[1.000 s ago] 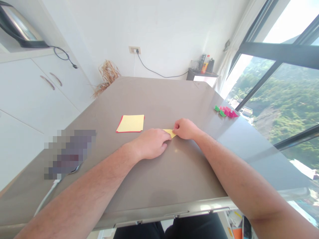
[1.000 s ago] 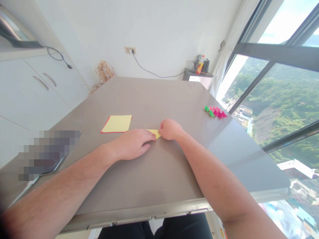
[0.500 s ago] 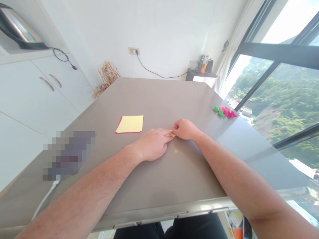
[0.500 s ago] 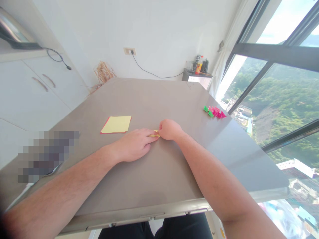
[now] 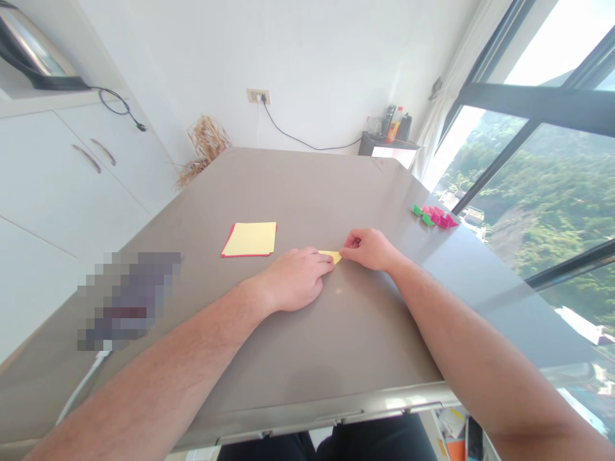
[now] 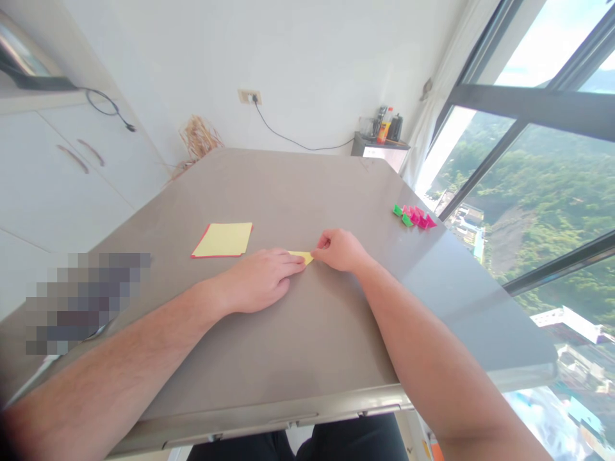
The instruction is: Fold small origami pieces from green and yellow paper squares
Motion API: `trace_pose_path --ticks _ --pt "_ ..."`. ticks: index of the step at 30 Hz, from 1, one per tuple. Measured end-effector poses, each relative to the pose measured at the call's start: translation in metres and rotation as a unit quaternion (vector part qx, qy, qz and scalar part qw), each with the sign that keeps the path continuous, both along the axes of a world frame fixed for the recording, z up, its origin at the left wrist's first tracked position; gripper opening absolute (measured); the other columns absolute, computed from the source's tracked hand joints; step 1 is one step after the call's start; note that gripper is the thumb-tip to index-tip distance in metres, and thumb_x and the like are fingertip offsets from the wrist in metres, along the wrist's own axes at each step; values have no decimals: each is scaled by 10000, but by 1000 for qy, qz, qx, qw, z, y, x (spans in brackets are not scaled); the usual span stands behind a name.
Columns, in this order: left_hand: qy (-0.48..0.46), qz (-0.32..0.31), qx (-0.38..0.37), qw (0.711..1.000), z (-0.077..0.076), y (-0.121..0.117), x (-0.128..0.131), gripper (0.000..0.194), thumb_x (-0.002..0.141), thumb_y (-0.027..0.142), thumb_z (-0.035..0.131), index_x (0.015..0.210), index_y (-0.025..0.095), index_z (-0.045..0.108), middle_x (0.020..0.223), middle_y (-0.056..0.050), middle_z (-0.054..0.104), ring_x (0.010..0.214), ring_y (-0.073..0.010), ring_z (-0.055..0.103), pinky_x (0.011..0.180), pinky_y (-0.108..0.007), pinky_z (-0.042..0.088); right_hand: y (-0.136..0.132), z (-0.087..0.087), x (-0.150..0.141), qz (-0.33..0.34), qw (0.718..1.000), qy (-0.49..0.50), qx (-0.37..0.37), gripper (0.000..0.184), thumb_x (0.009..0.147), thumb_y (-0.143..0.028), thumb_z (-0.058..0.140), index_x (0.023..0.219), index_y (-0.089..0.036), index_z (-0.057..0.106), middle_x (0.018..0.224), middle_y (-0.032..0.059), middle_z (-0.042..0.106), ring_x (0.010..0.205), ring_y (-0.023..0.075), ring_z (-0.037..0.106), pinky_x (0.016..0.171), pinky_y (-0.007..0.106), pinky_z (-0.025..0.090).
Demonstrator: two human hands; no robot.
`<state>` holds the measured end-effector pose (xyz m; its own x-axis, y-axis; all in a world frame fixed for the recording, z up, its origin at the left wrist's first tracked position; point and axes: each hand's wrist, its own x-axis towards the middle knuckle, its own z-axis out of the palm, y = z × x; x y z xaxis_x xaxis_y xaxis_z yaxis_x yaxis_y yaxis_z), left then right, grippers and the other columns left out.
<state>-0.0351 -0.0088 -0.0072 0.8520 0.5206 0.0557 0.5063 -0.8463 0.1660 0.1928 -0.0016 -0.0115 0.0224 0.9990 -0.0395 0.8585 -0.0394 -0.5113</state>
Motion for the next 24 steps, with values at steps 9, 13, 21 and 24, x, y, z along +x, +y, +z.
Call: trace_pose_path --ticks 9,13,21,24 --pt "8 20 -12 1000 5 -1 2 425 889 138 433 1213 280 669 1248 -50 695 1183 -250 606 966 -394 483 6 1 -8 -41 997 -53 -49 94 676 -303 686 724 -242 632 721 -26 669 654 141 570 551 257 394" --pt "10 25 -12 1000 6 -2 2 427 884 147 447 1220 288 669 1227 -50 701 1181 -251 608 965 -393 485 9 0 -4 -45 996 -44 -58 94 672 -303 697 710 -242 636 691 -27 653 643 140 561 541 254 391" --pt "4 3 -8 1000 3 1 0 436 911 149 394 1232 268 663 1356 -20 661 1216 -247 586 980 -412 480 12 -5 3 -55 997 -34 -30 75 686 -271 697 705 -234 634 714 -20 668 666 142 577 555 248 403" --pt "9 0 -7 1000 2 1 -1 437 917 153 384 1236 262 663 1398 -9 639 1226 -245 580 974 -411 480 11 -5 4 -51 998 -33 -24 80 695 -279 692 703 -232 628 718 -19 669 674 142 576 565 246 404"
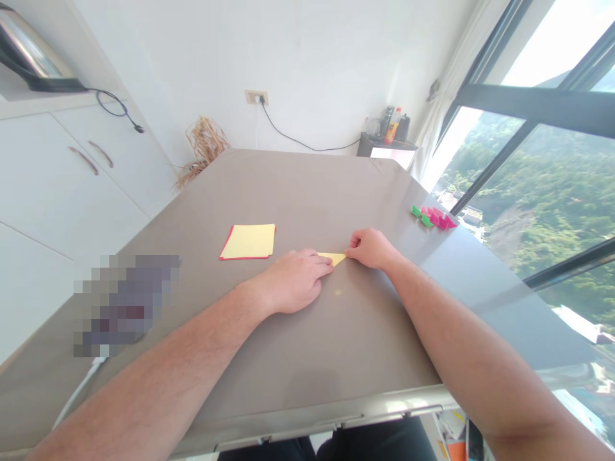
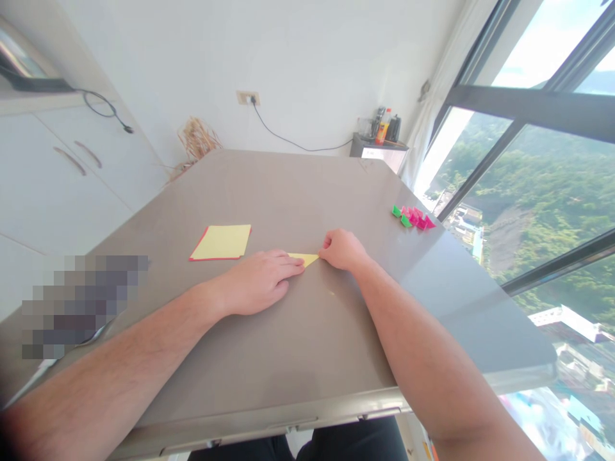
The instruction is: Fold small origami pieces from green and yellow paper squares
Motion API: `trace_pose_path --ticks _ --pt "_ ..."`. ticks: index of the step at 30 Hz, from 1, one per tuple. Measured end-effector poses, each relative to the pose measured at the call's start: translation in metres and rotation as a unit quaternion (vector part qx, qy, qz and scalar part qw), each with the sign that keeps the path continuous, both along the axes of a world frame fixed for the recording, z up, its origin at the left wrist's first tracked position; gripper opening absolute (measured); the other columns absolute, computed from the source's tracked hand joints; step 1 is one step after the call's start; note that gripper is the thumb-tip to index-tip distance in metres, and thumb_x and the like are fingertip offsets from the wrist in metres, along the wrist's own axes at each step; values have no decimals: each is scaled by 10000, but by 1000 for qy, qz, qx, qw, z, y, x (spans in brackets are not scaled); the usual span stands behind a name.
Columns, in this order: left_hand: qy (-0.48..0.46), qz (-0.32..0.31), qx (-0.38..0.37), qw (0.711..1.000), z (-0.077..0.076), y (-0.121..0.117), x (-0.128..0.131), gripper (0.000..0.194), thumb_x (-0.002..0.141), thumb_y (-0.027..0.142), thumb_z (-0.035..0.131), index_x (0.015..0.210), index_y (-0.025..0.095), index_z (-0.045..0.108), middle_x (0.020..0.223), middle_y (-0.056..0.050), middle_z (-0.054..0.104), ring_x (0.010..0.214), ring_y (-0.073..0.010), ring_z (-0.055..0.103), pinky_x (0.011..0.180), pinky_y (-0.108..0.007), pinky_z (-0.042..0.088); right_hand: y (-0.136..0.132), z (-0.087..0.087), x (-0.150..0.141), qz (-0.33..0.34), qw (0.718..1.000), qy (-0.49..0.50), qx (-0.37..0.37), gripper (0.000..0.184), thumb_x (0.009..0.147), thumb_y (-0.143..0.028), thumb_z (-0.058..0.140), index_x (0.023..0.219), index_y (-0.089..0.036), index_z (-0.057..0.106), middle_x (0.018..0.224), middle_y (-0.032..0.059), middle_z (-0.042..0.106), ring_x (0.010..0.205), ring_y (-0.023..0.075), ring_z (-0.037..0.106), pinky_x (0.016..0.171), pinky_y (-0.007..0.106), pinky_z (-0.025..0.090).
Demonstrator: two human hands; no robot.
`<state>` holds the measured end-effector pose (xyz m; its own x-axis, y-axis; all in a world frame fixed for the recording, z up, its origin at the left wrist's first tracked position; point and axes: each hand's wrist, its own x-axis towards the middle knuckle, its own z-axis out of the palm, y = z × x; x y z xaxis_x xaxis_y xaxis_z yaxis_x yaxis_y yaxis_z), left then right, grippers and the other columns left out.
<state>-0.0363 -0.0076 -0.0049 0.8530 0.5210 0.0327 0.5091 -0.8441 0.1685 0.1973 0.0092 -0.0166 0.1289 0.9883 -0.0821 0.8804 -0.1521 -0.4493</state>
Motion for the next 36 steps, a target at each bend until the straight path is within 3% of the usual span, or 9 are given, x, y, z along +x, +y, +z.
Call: trace_pose_path --ticks 7,14,20,26,30,36 --pt "1 3 -3 1000 1 0 0 450 916 152 383 1249 282 657 1424 0 622 1250 -244 564 975 -406 472 -7 0 -2 3 999 23 27 116 767 -334 625 715 -231 610 722 -23 665 672 135 565 600 249 409" --pt "-1 0 -13 1000 2 1 0 435 914 168 407 1245 282 665 1366 -18 654 1210 -250 578 989 -409 474 -15 4 -16 34 997 -76 -5 173 761 -430 651 759 -263 606 769 -15 685 672 159 573 567 271 369" --pt "-12 -8 -42 999 2 3 -2 454 906 165 413 1277 281 648 1349 -28 655 1253 -254 562 1043 -408 467 -17 8 -18 65 993 -93 -12 342 751 -592 666 765 -260 584 788 -6 687 681 165 571 558 283 348" --pt "-19 76 -112 991 2 7 -2 491 827 103 426 1275 229 585 1316 -102 615 1168 -238 630 996 -377 504 -21 10 -21 66 993 -99 -18 391 755 -639 664 764 -257 581 798 5 682 699 171 588 561 284 337" --pt "-17 80 -127 988 3 9 -3 496 783 80 427 1238 234 547 1285 -96 613 1159 -239 634 974 -372 513 -23 11 -28 76 991 -104 -17 466 758 -723 616 745 -259 571 748 8 666 685 181 589 568 291 341" --pt "-16 80 -127 989 1 11 -4 483 783 78 428 1224 234 545 1294 -97 617 1206 -242 616 999 -375 506 -20 9 -28 111 988 -102 -18 531 617 -730 747 809 -266 575 774 -7 666 708 178 595 571 282 342"
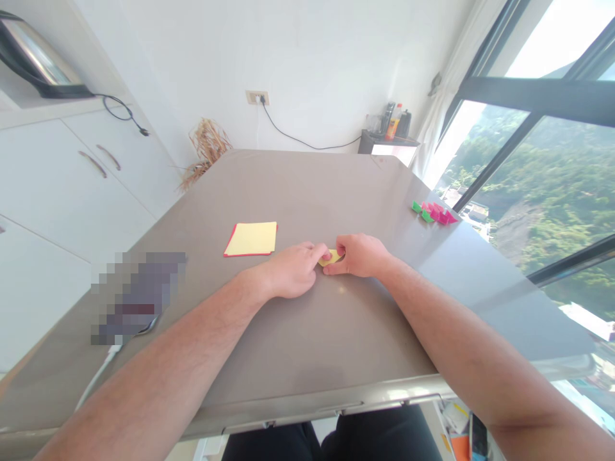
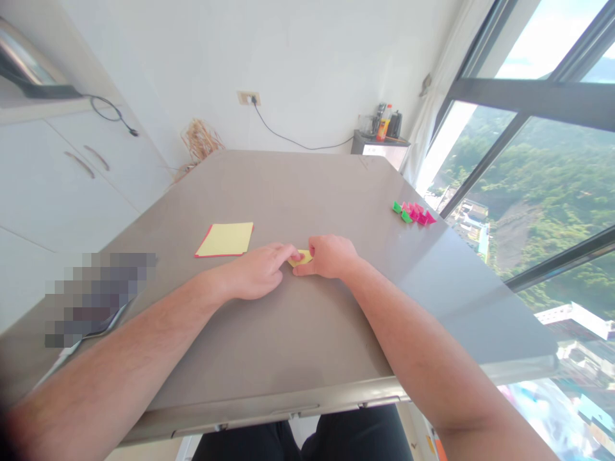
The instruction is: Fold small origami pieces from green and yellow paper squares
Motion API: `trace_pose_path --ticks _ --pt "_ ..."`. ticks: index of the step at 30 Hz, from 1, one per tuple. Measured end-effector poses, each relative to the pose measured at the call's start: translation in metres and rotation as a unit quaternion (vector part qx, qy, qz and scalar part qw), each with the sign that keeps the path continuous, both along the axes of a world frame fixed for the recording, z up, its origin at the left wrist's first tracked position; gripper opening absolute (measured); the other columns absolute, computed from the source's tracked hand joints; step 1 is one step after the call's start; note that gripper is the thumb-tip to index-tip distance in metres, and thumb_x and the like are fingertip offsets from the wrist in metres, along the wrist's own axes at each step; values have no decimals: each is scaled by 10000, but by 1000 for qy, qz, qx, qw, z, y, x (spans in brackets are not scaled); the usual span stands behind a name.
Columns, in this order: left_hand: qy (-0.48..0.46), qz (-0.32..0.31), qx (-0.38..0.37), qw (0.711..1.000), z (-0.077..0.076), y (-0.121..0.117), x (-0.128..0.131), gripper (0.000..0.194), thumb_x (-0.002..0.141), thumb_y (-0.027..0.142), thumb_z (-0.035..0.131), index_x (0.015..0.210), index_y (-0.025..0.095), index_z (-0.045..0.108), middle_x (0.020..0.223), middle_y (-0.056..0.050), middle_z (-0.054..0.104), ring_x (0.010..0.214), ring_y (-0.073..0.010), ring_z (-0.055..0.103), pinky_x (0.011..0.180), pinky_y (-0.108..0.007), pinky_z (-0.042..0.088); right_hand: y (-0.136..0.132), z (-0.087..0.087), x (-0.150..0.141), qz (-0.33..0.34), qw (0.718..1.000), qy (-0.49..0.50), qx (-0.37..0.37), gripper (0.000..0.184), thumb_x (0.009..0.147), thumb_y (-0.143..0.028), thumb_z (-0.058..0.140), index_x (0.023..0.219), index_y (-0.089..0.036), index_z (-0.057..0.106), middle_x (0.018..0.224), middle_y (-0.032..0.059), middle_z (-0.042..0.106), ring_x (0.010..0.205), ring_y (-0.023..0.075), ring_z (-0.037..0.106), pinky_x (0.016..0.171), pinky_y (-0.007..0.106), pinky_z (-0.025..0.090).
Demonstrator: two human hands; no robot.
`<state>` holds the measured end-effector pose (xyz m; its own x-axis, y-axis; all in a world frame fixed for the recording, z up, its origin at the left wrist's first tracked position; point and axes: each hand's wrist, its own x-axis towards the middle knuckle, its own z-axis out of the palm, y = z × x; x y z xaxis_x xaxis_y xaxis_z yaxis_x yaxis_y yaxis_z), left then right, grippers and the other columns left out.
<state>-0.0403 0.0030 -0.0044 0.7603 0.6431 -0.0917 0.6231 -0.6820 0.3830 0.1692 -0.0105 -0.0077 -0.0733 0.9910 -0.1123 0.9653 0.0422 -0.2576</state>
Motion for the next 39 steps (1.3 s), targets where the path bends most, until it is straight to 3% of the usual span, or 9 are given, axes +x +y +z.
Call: trace_pose_path --ticks 6,11,16,19,22,25,28,31,39 --pt "-20 10 -4 1000 3 -1 1 525 795 69 410 1278 232 533 1309 -84 633 1236 -222 596 1029 -365 500 2 -2 9 -9 997 71 -16 400 750 -639 677 769 -252 577 795 -17 677 694 144 583 564 267 350" --pt "-24 11 -5 1000 6 -1 3 553 792 69 416 1322 200 505 1351 -107 632 1276 -229 583 1038 -368 498 3 0 2 -37 998 38 -16 400 713 -625 713 769 -251 584 803 -4 688 695 162 588 545 277 347" --pt "-24 8 2 1000 0 1 0 575 802 78 411 1352 211 509 1369 -85 633 1276 -229 580 1044 -365 491 15 3 11 -75 995 52 -33 249 737 -461 732 803 -243 631 830 6 702 711 162 603 555 268 370" --pt "-43 5 5 999 -4 1 -1 631 843 91 389 1456 234 434 1399 -39 639 1331 -216 537 1082 -363 464 20 1 24 -117 992 41 -8 200 755 -411 725 814 -232 656 855 19 712 745 171 608 583 271 385" --pt "-89 40 11 995 -6 -1 2 642 901 156 407 1531 264 345 1375 -22 662 1257 -213 596 1042 -373 492 17 -3 30 -102 992 61 51 106 815 -331 661 823 -226 677 872 15 723 787 164 611 641 266 404" --pt "-134 94 21 986 -9 0 8 585 878 199 506 1456 266 449 1304 -38 689 1076 -203 677 945 -360 541 8 -4 24 -71 988 116 73 150 842 -369 636 859 -232 695 885 0 726 778 146 611 662 256 416" --pt "-167 112 76 977 -13 4 13 409 846 192 547 1250 212 605 1240 -66 688 1108 -220 655 995 -374 522 1 -2 15 -43 992 111 51 244 793 -427 700 963 -252 714 989 -6 732 794 150 616 653 260 410" --pt "-183 131 102 969 -17 10 14 363 850 149 499 1185 206 627 1209 -68 675 1122 -214 642 1003 -370 521 0 -2 8 -32 995 78 58 324 822 -478 673 1054 -256 720 1081 17 724 864 178 623 677 278 406" --pt "-82 212 177 958 -26 23 9 364 884 325 567 1203 173 658 1264 -119 656 1246 -304 544 1117 -454 421 3 -10 -5 -7 995 56 85 396 891 -501 594 1171 -246 710 1151 62 680 972 216 638 784 306 448"
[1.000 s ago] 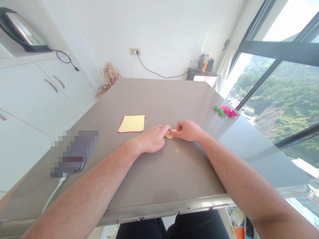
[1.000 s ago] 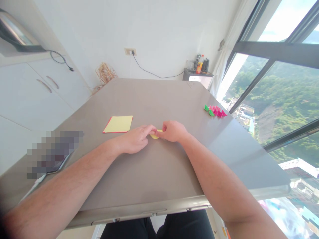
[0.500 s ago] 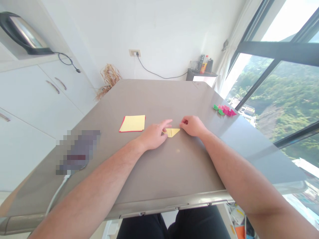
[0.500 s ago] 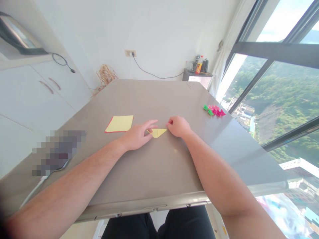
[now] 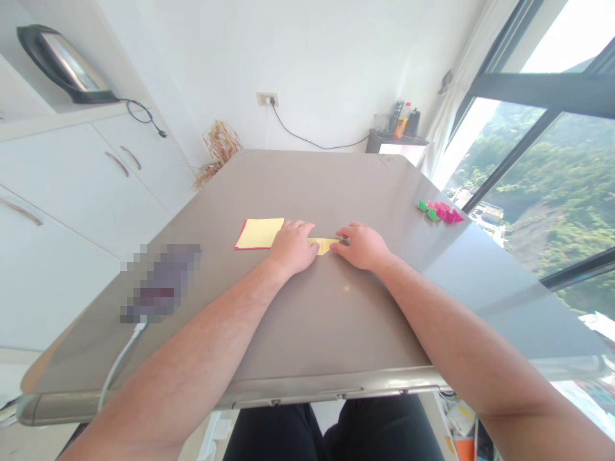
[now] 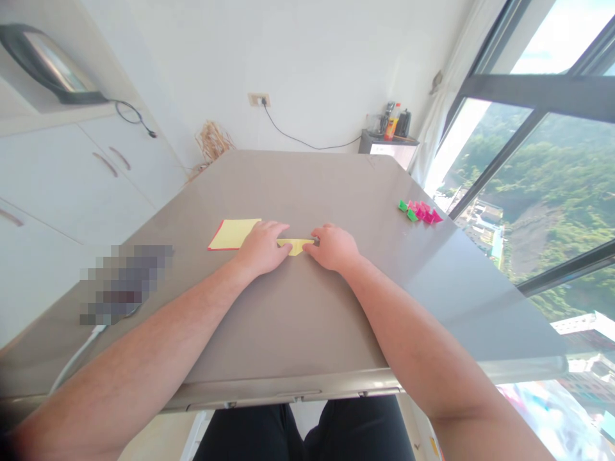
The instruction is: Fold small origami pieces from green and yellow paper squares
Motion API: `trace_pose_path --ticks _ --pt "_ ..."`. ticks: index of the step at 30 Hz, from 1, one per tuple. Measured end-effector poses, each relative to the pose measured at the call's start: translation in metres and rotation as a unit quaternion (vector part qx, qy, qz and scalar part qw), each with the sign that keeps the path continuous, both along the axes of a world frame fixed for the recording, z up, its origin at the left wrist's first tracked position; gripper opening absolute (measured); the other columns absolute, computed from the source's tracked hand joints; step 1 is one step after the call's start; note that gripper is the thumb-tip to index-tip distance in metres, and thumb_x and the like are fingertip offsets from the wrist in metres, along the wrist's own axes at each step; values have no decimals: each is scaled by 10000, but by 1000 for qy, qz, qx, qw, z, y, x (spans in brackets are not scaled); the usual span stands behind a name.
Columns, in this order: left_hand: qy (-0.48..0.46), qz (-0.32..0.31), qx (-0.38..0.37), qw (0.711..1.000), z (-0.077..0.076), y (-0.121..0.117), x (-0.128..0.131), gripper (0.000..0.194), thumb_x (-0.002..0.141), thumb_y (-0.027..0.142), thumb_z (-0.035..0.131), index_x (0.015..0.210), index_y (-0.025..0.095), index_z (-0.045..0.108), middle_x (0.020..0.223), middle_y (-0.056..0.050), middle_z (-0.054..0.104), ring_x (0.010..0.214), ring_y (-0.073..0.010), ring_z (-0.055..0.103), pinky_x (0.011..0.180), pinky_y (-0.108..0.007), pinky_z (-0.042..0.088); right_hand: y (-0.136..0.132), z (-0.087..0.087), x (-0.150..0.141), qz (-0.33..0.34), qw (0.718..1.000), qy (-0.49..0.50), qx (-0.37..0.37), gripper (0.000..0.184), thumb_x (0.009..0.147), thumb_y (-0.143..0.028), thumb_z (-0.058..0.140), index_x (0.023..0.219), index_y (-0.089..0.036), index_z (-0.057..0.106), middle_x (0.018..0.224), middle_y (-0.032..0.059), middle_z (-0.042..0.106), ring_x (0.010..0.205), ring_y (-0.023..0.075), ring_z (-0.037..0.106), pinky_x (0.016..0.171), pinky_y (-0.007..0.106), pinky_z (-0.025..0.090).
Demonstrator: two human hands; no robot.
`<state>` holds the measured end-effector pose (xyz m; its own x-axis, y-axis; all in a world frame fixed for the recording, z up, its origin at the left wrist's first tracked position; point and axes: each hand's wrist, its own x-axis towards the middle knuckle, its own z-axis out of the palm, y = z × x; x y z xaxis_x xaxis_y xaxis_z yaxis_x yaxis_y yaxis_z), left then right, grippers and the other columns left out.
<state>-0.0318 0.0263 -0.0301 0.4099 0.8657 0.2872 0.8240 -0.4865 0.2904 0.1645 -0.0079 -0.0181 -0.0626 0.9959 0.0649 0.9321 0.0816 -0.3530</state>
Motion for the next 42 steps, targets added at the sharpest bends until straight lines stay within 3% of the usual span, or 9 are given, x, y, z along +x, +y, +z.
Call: trace_pose_path --ticks 5,11,15,18,22,30,35,38,42 --pt "30 27 -37 999 3 1 1 189 830 332 638 961 197 665 1088 -116 675 1117 -311 590 1002 -434 474 0 -2 -9 38 999 -12 25 354 882 -474 611 1143 -263 723 1148 73 668 1098 251 611 876 340 459" --pt "-40 20 -88 995 9 -4 -2 215 817 260 642 1019 220 579 1004 -71 688 941 -257 646 858 -389 509 2 -4 -7 30 999 30 14 227 828 -435 682 943 -239 687 1023 54 672 986 227 621 813 328 463" --pt "-43 -2 -91 995 10 -5 -4 362 801 290 665 1145 199 598 1179 -110 670 1081 -279 630 953 -407 494 4 -8 -6 39 998 51 20 228 822 -411 690 972 -240 686 1013 48 681 994 228 612 815 330 457" --pt "-14 -33 -77 996 9 -5 -5 303 813 340 653 1081 199 668 1210 -127 644 1182 -312 576 1048 -442 448 4 -10 -9 61 997 44 30 249 808 -437 709 960 -240 700 1045 56 682 1066 251 591 860 347 447" --pt "-9 -48 -63 997 7 -4 -5 147 792 317 658 894 211 656 1056 -108 645 1091 -306 588 957 -433 489 2 -8 -10 71 996 40 20 177 816 -389 703 893 -231 685 980 49 672 1004 237 593 809 332 439" --pt "-50 -62 -80 994 10 -9 -3 79 828 260 610 793 226 548 823 -41 637 844 -229 601 730 -357 461 -2 -7 -3 94 994 51 37 47 840 -266 637 850 -219 638 907 34 681 890 199 591 732 300 411" --pt "-147 -48 -117 981 15 -15 -3 51 820 220 599 842 229 554 722 11 620 635 -158 553 598 -304 390 3 3 6 34 988 151 -21 227 801 -300 687 997 -213 613 969 37 705 781 169 615 672 290 436" --pt "-272 -45 -133 952 17 -14 -4 209 776 172 607 973 233 575 791 18 659 645 -138 582 602 -280 419 6 16 10 31 965 251 -74 375 774 -285 710 1128 -214 608 920 22 712 743 160 631 660 284 462" --pt "-388 -40 -142 910 16 -9 -8 334 744 213 677 1065 226 590 803 19 677 654 -132 612 610 -265 454 2 29 3 21 945 317 -83 137 759 -307 712 833 -198 675 691 -5 652 640 130 580 599 256 433"
